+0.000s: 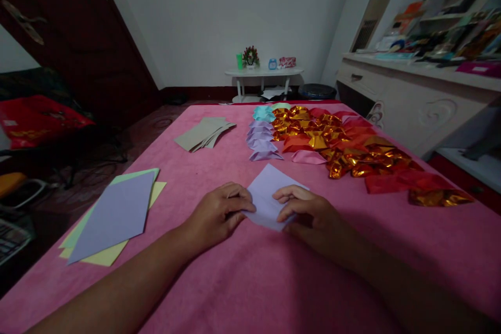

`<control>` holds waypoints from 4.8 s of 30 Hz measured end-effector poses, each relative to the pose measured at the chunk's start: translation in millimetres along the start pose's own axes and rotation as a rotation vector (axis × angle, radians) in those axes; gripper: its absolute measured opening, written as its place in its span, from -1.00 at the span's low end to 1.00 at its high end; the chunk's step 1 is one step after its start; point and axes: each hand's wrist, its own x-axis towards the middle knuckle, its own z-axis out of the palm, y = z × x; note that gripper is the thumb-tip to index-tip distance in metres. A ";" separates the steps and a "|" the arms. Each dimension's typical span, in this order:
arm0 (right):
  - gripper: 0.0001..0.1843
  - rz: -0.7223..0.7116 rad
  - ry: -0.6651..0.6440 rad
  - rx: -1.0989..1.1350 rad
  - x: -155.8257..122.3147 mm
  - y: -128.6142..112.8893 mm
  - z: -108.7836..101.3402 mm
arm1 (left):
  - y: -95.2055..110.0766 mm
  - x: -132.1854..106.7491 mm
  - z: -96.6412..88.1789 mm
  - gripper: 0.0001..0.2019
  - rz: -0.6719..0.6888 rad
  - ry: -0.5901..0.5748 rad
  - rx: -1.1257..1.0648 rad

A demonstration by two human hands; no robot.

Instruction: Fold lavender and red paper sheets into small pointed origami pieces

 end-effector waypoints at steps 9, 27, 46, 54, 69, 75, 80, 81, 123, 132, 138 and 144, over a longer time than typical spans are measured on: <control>-0.70 -0.194 0.187 -0.219 -1.2 8.1 -5.4 | 13.2 -7.9 -10.9 -0.79 0.317 0.042 0.131; -0.68 -0.221 0.416 -0.219 1.8 3.6 -6.9 | -1.6 -0.2 -1.4 -0.73 -0.168 0.261 -0.092; -0.66 -0.200 0.207 -0.179 1.5 13.7 -1.1 | -0.2 -5.5 4.3 -0.69 -0.300 0.224 -0.283; -0.69 -0.165 0.149 -0.288 -1.6 19.0 -3.4 | 3.2 -12.2 -3.0 -0.57 0.042 0.077 0.082; -0.69 0.016 0.003 -0.059 -0.5 8.9 -9.3 | 11.4 -4.3 -18.3 -0.64 -0.009 -0.163 -0.184; -0.75 0.124 0.135 -0.117 4.1 13.7 -3.2 | 12.3 5.0 -6.5 -0.75 -0.276 -0.063 -0.359; -0.82 0.217 0.232 -0.264 7.1 15.1 3.7 | 7.9 8.6 10.6 -0.75 -0.379 0.110 -0.208; -0.82 0.218 0.235 -0.289 7.7 14.5 5.0 | 7.3 8.2 11.9 -0.78 -0.390 0.138 -0.147; -0.68 0.199 0.585 0.432 54.1 3.8 43.1 | -1.7 2.4 -1.2 -0.57 -0.617 0.593 -0.714; -0.71 0.165 0.577 0.416 54.9 2.3 40.4 | -5.0 4.5 -0.5 -0.47 -0.616 0.615 -0.861; -0.67 0.144 0.509 0.424 53.6 2.8 39.7 | 0.5 4.7 -1.0 -0.31 -0.581 0.530 -1.071; -0.70 0.118 0.511 0.416 54.3 5.4 39.7 | -1.1 5.1 -2.0 -0.31 -0.575 0.619 -0.969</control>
